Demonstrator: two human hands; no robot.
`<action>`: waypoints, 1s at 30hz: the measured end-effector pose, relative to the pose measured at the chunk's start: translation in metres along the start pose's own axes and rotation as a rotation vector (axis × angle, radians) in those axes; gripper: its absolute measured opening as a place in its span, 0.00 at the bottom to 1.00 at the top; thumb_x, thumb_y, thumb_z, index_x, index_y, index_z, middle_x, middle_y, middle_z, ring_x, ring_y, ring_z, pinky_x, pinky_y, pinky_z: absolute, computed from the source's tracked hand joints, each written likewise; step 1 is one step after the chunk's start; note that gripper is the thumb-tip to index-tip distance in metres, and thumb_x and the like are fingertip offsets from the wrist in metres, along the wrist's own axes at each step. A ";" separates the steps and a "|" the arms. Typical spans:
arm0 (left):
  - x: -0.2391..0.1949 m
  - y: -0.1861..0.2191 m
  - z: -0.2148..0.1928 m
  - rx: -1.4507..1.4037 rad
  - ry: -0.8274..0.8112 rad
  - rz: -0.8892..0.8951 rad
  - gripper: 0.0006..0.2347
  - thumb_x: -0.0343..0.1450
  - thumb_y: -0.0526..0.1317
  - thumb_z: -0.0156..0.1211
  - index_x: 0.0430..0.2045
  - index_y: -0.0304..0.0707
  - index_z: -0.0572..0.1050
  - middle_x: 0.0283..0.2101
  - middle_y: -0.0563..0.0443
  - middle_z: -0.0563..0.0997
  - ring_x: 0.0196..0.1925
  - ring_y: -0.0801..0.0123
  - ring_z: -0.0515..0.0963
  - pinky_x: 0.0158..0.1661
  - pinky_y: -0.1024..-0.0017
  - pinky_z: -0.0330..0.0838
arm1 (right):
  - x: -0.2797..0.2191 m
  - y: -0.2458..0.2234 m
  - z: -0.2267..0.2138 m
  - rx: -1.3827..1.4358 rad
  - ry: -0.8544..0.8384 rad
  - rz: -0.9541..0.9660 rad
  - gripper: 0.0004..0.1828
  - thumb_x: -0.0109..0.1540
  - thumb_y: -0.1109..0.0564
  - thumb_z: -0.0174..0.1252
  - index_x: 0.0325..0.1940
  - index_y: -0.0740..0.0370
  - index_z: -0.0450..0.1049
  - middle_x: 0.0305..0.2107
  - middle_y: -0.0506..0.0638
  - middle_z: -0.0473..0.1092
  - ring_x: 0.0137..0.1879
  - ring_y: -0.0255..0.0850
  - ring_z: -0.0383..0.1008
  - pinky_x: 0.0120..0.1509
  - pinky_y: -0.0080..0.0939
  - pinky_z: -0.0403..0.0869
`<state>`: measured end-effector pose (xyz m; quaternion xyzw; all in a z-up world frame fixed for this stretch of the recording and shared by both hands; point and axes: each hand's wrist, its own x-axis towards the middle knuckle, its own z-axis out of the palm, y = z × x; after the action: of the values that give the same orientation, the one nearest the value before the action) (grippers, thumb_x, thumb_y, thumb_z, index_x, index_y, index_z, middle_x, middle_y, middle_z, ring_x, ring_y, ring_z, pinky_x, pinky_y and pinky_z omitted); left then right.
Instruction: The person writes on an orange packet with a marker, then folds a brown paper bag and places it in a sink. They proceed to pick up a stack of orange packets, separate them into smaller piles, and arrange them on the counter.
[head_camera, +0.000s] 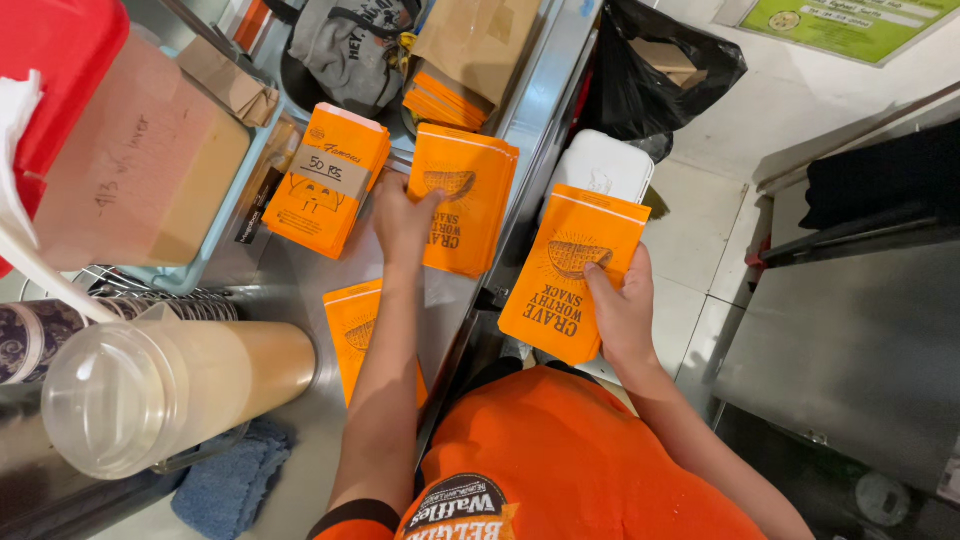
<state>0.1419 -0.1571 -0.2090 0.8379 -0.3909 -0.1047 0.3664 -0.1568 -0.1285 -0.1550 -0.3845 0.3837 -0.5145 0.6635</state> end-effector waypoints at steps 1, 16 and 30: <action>0.005 -0.004 -0.002 -0.095 -0.033 -0.026 0.17 0.62 0.42 0.76 0.38 0.33 0.78 0.40 0.42 0.82 0.42 0.53 0.82 0.45 0.60 0.74 | -0.001 0.000 0.000 0.002 0.004 0.005 0.19 0.67 0.70 0.48 0.62 0.66 0.60 0.53 0.53 0.71 0.57 0.39 0.74 0.61 0.41 0.75; 0.019 -0.010 -0.034 -0.170 0.094 0.182 0.06 0.64 0.32 0.71 0.29 0.27 0.80 0.27 0.40 0.81 0.27 0.61 0.78 0.32 0.67 0.70 | -0.003 -0.002 0.003 -0.025 0.017 0.033 0.19 0.67 0.70 0.48 0.63 0.66 0.60 0.52 0.53 0.71 0.56 0.39 0.74 0.60 0.40 0.75; -0.033 0.051 -0.086 -0.888 -0.552 -0.057 0.11 0.73 0.31 0.60 0.48 0.30 0.77 0.45 0.53 0.84 0.45 0.77 0.81 0.47 0.75 0.75 | 0.012 -0.014 0.013 0.116 -0.072 -0.075 0.23 0.69 0.68 0.44 0.70 0.65 0.57 0.59 0.53 0.68 0.63 0.40 0.70 0.69 0.40 0.71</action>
<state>0.1297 -0.1084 -0.1158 0.5532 -0.3678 -0.4873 0.5667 -0.1482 -0.1410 -0.1387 -0.3778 0.3143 -0.5462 0.6783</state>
